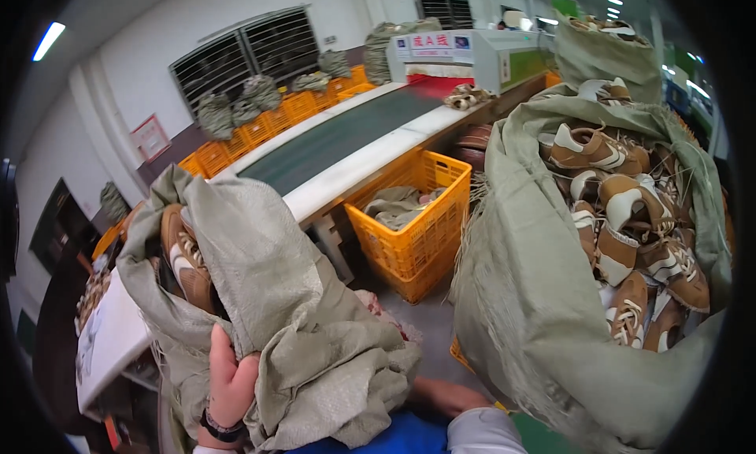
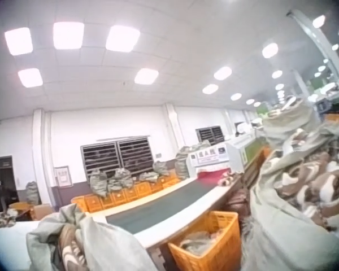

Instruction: Picking shoes from bags and placing them on a conveyor belt along with corresponding shoe lasts.

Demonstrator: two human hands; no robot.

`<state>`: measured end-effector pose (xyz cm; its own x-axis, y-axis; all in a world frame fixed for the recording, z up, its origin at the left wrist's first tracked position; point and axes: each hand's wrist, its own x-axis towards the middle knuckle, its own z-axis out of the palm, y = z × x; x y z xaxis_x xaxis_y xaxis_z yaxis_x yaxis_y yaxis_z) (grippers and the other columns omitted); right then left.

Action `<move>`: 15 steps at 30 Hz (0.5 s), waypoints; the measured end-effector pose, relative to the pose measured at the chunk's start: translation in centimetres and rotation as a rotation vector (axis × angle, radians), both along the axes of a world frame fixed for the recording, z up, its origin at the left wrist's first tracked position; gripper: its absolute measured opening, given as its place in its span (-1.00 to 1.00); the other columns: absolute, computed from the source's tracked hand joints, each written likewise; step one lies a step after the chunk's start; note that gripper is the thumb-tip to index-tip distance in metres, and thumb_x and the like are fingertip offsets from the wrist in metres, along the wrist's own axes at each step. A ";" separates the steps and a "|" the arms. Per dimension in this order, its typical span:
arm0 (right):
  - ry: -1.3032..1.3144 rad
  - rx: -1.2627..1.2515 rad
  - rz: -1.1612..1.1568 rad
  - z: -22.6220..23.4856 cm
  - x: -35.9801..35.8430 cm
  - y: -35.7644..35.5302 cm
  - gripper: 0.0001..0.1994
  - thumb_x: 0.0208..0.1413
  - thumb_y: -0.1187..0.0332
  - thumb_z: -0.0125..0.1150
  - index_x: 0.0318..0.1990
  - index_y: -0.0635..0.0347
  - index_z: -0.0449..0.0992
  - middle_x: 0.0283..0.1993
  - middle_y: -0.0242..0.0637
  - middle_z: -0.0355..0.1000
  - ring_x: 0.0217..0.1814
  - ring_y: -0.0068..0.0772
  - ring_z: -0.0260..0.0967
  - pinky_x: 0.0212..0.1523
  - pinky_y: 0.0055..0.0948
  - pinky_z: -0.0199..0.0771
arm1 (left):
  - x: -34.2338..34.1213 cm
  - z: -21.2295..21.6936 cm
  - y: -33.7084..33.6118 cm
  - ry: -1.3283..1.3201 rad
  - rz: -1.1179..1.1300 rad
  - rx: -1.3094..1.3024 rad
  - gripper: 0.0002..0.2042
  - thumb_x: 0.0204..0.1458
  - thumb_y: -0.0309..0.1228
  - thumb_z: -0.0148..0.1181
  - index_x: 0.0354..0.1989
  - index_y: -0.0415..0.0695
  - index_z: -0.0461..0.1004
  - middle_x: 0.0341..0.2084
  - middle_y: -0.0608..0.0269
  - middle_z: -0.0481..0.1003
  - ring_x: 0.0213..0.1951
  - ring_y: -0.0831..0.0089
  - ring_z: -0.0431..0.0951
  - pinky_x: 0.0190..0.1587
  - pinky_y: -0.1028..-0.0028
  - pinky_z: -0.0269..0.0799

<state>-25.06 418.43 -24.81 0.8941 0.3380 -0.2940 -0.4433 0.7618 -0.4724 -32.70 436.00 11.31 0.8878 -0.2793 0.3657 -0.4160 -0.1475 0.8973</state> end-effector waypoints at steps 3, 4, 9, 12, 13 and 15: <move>0.015 -0.020 -0.128 2.1 7.8 -1.8 -0.54 0.15 0.10 -0.07 0.11 0.20 0.23 0.12 -0.22 0.25 0.10 -0.30 0.23 0.10 -0.35 0.24 | 6.7 0.7 -0.8 -0.097 -0.174 0.131 -0.58 -0.12 -0.64 -0.03 -0.02 -0.35 0.13 -0.17 0.05 0.33 -0.12 0.36 0.34 -0.03 0.46 0.23; 0.019 -0.027 -0.161 0.3 7.7 -2.9 -0.54 0.15 0.10 -0.07 0.11 0.20 0.24 0.12 -0.22 0.25 0.10 -0.30 0.23 0.09 -0.35 0.24 | 9.0 1.0 -1.5 -0.147 -0.233 0.159 -0.58 -0.12 -0.62 0.01 -0.02 -0.35 0.13 -0.21 0.05 0.36 -0.16 0.33 0.37 -0.05 0.45 0.25; 0.043 -0.069 -0.315 -5.2 10.8 -11.4 -0.55 0.15 0.11 -0.07 0.10 0.20 0.24 0.10 -0.22 0.26 0.09 -0.30 0.23 0.08 -0.35 0.25 | 20.9 2.2 -7.4 -0.314 -0.508 0.182 -0.69 -0.12 -0.54 0.07 -0.19 -0.32 0.17 -0.46 -0.03 0.38 -0.43 0.23 0.42 -0.34 0.38 0.34; 0.064 -0.100 -0.393 -8.6 13.1 -19.1 -0.55 0.15 0.11 -0.07 0.10 0.20 0.25 0.09 -0.22 0.26 0.08 -0.30 0.24 0.08 -0.35 0.25 | 29.9 0.8 -12.7 -0.244 -0.658 0.126 -0.73 -0.12 -0.50 0.06 -0.32 -0.28 0.10 -0.61 -0.07 0.25 -0.57 0.14 0.25 -0.47 0.30 0.25; 0.073 -0.103 -0.425 -8.9 15.2 -19.7 -0.55 0.15 0.11 -0.07 0.10 0.20 0.25 0.09 -0.22 0.27 0.08 -0.30 0.24 0.08 -0.35 0.25 | 32.4 1.0 -14.4 -0.241 -0.679 0.121 -0.73 -0.12 -0.50 0.06 -0.32 -0.28 0.10 -0.61 -0.07 0.25 -0.57 0.14 0.25 -0.47 0.30 0.25; 0.106 -0.108 -0.483 -5.7 23.3 -22.6 -0.56 0.15 0.12 -0.07 0.09 0.20 0.25 0.09 -0.22 0.27 0.07 -0.30 0.24 0.07 -0.35 0.25 | 38.5 1.4 -17.9 0.063 -0.695 0.231 -0.48 -0.08 -0.58 -0.01 0.11 -0.37 0.02 -0.02 0.14 0.24 0.03 0.44 0.21 0.10 0.53 0.07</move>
<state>-1.80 395.88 -30.47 0.9040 -0.1440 -0.4025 -0.1028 0.8408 -0.5315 5.84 418.05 12.72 0.4952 -0.8492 0.1834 -0.4307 -0.0567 0.9007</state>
